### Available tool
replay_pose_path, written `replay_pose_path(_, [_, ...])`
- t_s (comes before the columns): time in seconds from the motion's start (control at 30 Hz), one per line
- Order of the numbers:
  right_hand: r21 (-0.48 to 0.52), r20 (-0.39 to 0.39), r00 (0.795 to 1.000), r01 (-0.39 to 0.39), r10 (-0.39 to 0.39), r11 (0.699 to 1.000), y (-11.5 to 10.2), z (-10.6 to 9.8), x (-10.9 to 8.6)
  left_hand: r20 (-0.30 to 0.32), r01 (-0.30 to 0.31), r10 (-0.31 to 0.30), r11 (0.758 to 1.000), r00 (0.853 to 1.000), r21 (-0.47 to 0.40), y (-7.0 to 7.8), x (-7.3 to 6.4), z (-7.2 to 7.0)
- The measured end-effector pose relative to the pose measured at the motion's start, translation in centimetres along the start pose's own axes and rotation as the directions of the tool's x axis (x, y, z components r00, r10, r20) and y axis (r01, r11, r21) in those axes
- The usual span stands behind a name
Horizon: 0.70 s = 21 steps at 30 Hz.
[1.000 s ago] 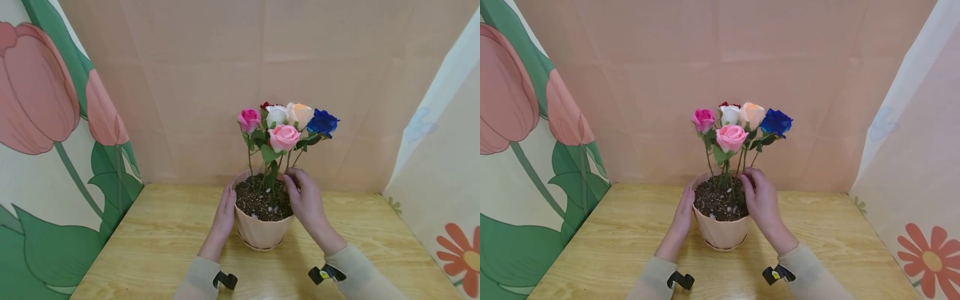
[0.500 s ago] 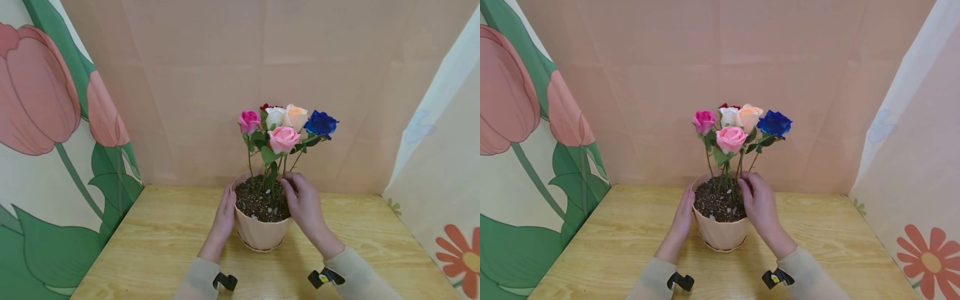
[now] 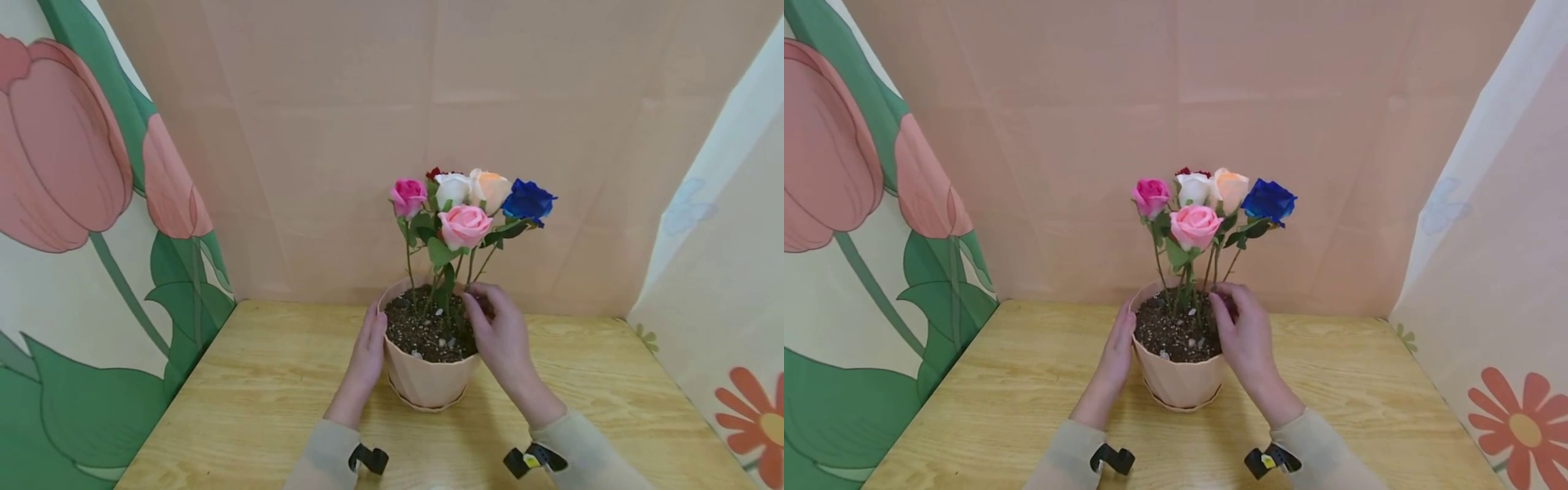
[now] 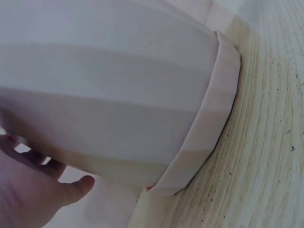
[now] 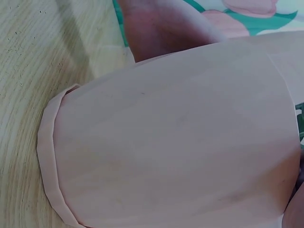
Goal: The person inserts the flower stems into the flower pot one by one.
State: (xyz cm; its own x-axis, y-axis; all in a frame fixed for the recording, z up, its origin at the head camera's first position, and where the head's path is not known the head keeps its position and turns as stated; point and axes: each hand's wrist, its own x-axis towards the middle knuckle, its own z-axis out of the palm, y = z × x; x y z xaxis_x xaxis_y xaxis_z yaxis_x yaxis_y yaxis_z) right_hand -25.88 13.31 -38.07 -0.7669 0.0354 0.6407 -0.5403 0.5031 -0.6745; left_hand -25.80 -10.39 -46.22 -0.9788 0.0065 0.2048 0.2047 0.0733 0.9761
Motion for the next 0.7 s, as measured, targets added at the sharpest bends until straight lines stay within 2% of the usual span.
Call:
replay_pose_path(0.2, [0.009, -0.002, 1.0, -0.025, 0.025, 1.0, 0.0, -0.13, -0.22, -0.012, -0.017, 0.017, 1.0, 1.0, 0.005, 0.0, -0.09, 0.02])
replay_pose_path(0.43, [0.01, -0.005, 0.999, -0.054, 0.054, 0.998, 0.16, -0.41, -0.35, -0.007, -0.003, 0.003, 1.0, 1.0, 0.003, -0.07, 0.02, -0.01])
replay_pose_path(0.7, [0.001, -0.011, 1.0, -0.019, 0.019, 1.0, 0.4, -0.74, -0.54, -0.003, -0.011, 0.011, 0.999, 1.0, 0.042, 0.0, 0.15, -0.45])
